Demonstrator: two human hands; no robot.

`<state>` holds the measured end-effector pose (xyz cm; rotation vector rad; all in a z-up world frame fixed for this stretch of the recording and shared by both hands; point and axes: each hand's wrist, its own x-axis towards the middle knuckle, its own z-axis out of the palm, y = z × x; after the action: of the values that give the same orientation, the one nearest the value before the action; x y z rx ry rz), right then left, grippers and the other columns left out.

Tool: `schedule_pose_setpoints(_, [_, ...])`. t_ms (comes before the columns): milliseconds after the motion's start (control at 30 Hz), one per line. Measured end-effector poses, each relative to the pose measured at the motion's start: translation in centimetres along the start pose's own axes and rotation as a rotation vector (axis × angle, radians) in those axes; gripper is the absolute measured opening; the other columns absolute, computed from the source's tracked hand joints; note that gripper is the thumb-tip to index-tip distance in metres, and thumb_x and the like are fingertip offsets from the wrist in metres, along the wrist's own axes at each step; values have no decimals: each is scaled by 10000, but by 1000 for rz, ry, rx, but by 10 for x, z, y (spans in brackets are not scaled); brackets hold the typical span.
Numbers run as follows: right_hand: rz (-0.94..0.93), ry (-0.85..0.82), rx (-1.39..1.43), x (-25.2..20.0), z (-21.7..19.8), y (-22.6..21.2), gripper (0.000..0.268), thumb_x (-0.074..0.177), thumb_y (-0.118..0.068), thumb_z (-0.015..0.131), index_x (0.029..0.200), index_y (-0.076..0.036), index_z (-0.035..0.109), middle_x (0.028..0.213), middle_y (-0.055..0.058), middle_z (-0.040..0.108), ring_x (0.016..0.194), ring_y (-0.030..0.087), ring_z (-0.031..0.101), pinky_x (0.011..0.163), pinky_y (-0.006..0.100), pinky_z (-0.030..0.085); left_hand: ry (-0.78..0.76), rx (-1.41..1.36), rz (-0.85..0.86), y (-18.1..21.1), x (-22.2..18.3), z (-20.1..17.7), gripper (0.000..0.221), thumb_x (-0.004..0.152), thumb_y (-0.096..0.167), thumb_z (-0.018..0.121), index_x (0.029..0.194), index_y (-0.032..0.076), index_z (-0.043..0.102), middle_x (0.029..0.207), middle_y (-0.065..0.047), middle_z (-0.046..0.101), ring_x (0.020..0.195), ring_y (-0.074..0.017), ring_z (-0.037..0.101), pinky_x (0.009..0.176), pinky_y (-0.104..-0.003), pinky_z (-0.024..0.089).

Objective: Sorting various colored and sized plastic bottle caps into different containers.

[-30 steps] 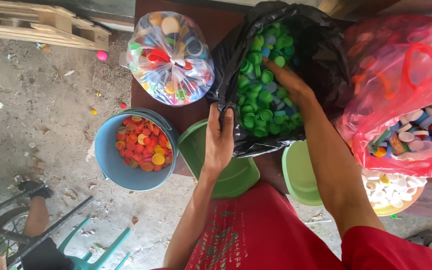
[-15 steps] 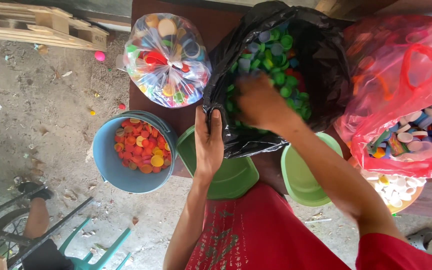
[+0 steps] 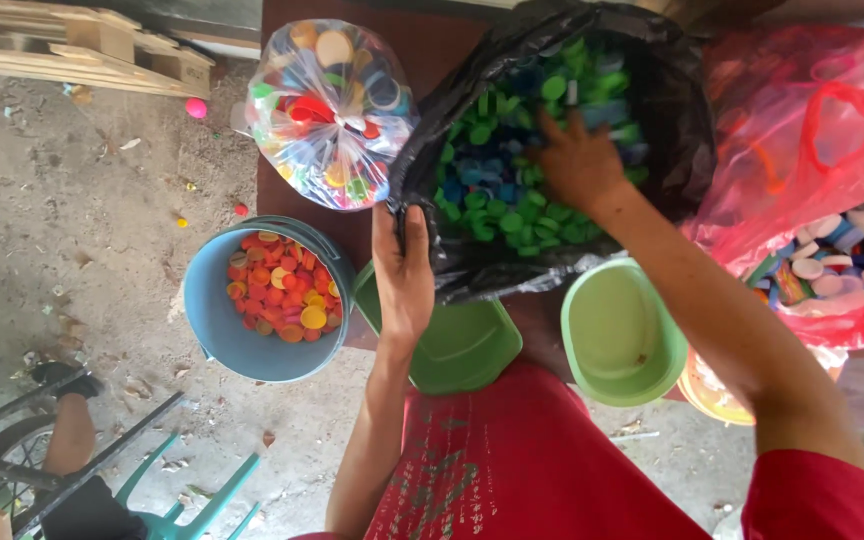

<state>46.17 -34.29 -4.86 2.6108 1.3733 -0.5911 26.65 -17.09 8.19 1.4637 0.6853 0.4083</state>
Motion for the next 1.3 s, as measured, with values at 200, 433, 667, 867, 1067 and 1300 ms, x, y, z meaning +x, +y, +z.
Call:
schedule_pose_setpoints(200, [101,-358,136,1,-89,-2,613,843,-397,740,1424,-303,569,1609,202,263,1409,509,333,994,630,459,-20,45,3,-16,4,-2,172,1153,177,546,1067,33,507,886,42,423,802,-59,357,682,-246,358])
schedule_pose_setpoints(433, [57,-41,69,112,-60,15,361,1066,-341,566,1228,-92,770,1285,186,731,1201,377,676,1023,526,543,23,44,-16,2,6,4,130,1089,174,543,1057,48,527,831,59,441,741,-42,359,622,-233,344])
schedule_pose_setpoints(667, [156,-69,284,136,-25,5,674,907,-556,634,1361,-58,609,1373,257,572,1192,457,600,946,550,514,22,-25,-48,-15,17,0,185,1126,181,538,1004,55,479,837,60,421,744,-45,344,631,-233,331])
schedule_pose_setpoints(867, [-20,-128,470,52,-37,-21,841,881,-491,674,1532,-39,392,1538,386,287,1184,526,563,975,528,502,40,-48,-28,-21,19,1,150,1129,157,530,1027,56,488,859,63,415,771,-42,350,655,-234,345])
schedule_pose_setpoints(1067, [-200,-388,352,-1,-74,-28,640,883,-498,649,1454,-235,532,1514,194,440,1280,393,557,1062,492,463,31,-92,-46,-23,15,4,107,1121,154,533,1094,53,515,862,63,428,767,-42,349,648,-231,339])
schedule_pose_setpoints(1300, [-32,26,31,77,-35,44,519,981,-461,610,1407,-169,654,1410,142,634,1276,340,609,1070,538,462,-30,-99,-59,-2,10,6,221,1101,145,525,1290,32,537,943,63,505,792,-37,390,679,-223,382])
